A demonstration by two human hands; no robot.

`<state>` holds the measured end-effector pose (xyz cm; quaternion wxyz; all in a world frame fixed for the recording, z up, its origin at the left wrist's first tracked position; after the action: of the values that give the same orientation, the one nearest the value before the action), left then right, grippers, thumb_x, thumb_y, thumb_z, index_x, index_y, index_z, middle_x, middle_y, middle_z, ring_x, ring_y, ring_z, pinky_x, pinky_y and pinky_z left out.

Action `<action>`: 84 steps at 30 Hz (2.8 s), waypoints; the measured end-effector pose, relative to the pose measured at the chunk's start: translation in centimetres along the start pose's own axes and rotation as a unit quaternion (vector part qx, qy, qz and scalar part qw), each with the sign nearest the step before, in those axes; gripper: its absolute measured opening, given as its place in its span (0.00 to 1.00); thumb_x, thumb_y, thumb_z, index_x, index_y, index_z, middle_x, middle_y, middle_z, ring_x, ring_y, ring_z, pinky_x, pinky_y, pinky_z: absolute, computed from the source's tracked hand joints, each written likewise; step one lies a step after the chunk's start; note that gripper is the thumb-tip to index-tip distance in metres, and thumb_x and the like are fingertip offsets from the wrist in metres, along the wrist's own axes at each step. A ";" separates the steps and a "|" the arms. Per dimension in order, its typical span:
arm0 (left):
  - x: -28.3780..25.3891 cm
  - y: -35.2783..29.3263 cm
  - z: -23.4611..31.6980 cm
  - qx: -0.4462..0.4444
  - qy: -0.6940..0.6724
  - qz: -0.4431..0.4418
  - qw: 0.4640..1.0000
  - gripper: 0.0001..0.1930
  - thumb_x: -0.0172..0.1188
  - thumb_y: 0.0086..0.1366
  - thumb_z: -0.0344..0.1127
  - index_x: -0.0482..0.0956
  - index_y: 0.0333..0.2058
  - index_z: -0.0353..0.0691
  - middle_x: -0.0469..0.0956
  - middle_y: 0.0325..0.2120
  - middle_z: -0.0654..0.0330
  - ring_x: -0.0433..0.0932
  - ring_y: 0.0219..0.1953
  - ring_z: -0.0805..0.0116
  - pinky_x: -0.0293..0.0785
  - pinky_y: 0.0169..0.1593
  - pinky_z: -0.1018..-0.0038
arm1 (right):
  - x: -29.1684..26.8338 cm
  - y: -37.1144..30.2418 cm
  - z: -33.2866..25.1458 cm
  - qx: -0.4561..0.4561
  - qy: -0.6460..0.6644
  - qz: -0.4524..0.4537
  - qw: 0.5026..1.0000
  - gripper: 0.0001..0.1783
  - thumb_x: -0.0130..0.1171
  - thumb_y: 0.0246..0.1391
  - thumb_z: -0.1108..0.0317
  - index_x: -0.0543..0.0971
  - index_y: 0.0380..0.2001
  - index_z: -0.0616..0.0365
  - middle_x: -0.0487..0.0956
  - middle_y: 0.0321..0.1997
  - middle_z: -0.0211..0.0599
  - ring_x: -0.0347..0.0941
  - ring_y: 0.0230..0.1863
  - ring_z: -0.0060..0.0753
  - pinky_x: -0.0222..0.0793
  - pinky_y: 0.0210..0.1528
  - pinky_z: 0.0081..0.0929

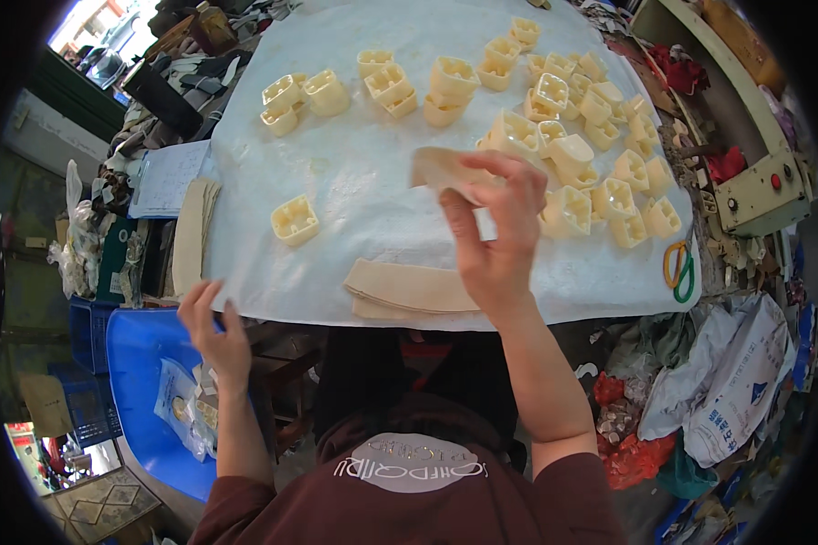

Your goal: The person assembles small beige plastic components by hand, repeatedly picking up a mold and a flat sheet, inserting the sheet into the mold, and trimming excess material with scissors. The finished assemblies are placed on a white-covered table alongside many similar units.

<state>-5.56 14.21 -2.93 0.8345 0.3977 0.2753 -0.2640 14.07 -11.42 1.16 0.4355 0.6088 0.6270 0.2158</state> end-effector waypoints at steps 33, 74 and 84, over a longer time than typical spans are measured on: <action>4.2 -3.9 13.1 -0.049 -0.507 -0.417 0.753 0.25 0.47 0.47 0.10 0.67 0.45 0.39 0.58 0.49 0.56 0.63 0.51 0.66 0.65 0.50 0.74 | -7.1 -5.4 -5.8 0.288 0.175 -0.380 0.861 0.10 0.64 0.45 0.67 0.74 0.28 0.59 0.74 0.20 0.36 0.67 0.24 0.36 0.64 0.30 0.30; 4.3 -4.5 13.9 -0.187 -0.581 -0.326 0.722 0.14 0.59 0.49 0.20 0.74 0.36 0.38 0.62 0.53 0.48 0.70 0.50 0.62 0.72 0.48 0.71 | -8.1 -8.1 -9.2 0.039 0.061 -0.205 0.976 0.23 0.69 0.38 0.56 0.71 0.31 0.58 0.71 0.24 0.35 0.66 0.22 0.38 0.65 0.26 0.32; 4.8 -4.3 14.1 -0.159 -0.654 -0.348 0.652 0.14 0.67 0.44 0.24 0.78 0.32 0.39 0.63 0.54 0.41 0.68 0.54 0.55 0.67 0.54 0.64 | -3.9 -10.4 -8.2 0.477 0.412 -0.192 0.752 0.48 0.75 0.30 0.56 0.62 0.55 0.58 0.66 0.51 0.33 0.68 0.44 0.27 0.67 0.45 0.29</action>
<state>-1.49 -0.56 -0.83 0.6957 -0.1419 -0.1861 -0.6792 1.02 -14.71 -1.76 -0.1798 0.4560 0.8711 0.0307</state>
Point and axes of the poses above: each hand's wrist, its own y-axis towards the middle knuckle, its own x-axis out of the palm, z = x × y, the point moved 1 cm from there along y, towards the middle knuckle
